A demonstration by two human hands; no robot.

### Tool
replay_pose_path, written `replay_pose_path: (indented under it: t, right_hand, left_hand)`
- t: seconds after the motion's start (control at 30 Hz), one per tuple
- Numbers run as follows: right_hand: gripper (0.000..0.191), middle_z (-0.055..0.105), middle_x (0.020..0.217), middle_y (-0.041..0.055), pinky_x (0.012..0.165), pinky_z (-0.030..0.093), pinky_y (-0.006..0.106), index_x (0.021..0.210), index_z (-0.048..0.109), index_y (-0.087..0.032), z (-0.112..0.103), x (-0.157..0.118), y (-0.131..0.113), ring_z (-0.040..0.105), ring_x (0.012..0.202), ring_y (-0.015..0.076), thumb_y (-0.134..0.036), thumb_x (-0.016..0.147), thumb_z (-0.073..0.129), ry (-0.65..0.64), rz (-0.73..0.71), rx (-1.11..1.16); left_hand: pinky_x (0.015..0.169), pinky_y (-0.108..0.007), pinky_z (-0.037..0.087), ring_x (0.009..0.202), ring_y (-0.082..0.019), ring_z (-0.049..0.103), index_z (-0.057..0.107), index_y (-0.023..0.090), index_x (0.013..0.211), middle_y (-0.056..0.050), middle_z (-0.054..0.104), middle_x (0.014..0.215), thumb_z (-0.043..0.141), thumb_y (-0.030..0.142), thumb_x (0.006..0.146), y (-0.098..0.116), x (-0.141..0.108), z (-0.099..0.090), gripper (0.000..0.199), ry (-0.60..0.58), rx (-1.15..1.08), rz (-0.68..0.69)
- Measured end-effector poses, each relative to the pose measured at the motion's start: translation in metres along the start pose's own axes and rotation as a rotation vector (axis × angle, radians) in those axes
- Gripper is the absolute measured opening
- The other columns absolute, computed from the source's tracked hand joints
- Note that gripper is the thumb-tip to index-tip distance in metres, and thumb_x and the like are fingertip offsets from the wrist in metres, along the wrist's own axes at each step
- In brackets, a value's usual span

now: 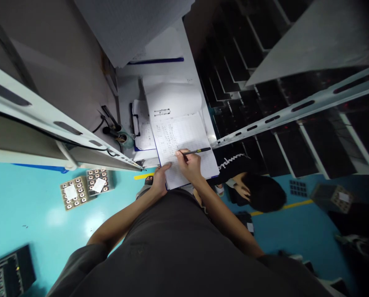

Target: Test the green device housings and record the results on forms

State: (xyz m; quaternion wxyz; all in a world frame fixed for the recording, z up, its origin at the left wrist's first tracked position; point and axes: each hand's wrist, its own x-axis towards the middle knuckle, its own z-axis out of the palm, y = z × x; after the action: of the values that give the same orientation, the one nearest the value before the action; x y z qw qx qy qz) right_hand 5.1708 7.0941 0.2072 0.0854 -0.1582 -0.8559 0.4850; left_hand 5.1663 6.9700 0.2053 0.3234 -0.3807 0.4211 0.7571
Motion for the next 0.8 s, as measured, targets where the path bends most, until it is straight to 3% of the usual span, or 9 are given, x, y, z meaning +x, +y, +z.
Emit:
replay_pose_path:
  t: [0.27,0.43,0.67,0.8]
  right_hand:
    - [0.034,0.055,0.063,-0.001,0.062,0.039,0.028,0.076,0.06,-0.019,0.001,-0.001,0.001,0.05,0.059,0.0127,-0.043,0.097,0.049,0.021,-0.002,0.003]
    - [0.036,0.051,0.059,-0.0026,0.06,0.042,0.027,0.077,0.058,-0.02,-0.009,0.0,-0.004,0.049,0.057,0.0121,-0.047,0.098,0.049,0.166,0.062,0.166]
    - [0.037,0.05,0.06,-0.0042,0.054,0.042,0.026,0.089,0.058,-0.02,-0.041,0.015,-0.01,0.048,0.051,0.0104,-0.056,0.097,0.051,0.373,0.057,0.251]
    - [0.036,0.052,0.059,-0.0033,0.054,0.042,0.027,0.091,0.061,-0.019,-0.042,0.016,-0.018,0.05,0.052,0.011,-0.054,0.097,0.052,0.376,0.028,0.29]
  left_hand:
    - [0.087,-0.042,0.055,0.092,-0.03,0.071,0.069,0.015,0.092,-0.007,0.075,0.084,0.084,0.027,0.054,-0.002,0.002,-0.002,0.043,0.012,-0.023,0.0]
    - [0.083,-0.041,0.055,0.09,-0.029,0.07,0.069,0.014,0.094,-0.008,0.075,0.088,0.084,0.03,0.054,-0.001,0.002,-0.004,0.045,-0.007,-0.007,-0.001]
    - [0.079,-0.037,0.053,0.08,-0.026,0.069,0.066,0.017,0.086,-0.002,0.069,0.073,0.084,0.028,0.053,0.004,-0.002,-0.005,0.039,0.034,-0.007,0.014]
    - [0.075,-0.033,0.051,0.074,-0.021,0.066,0.067,0.017,0.087,-0.002,0.072,0.08,0.084,0.03,0.054,0.004,0.002,-0.011,0.04,0.06,0.02,0.034]
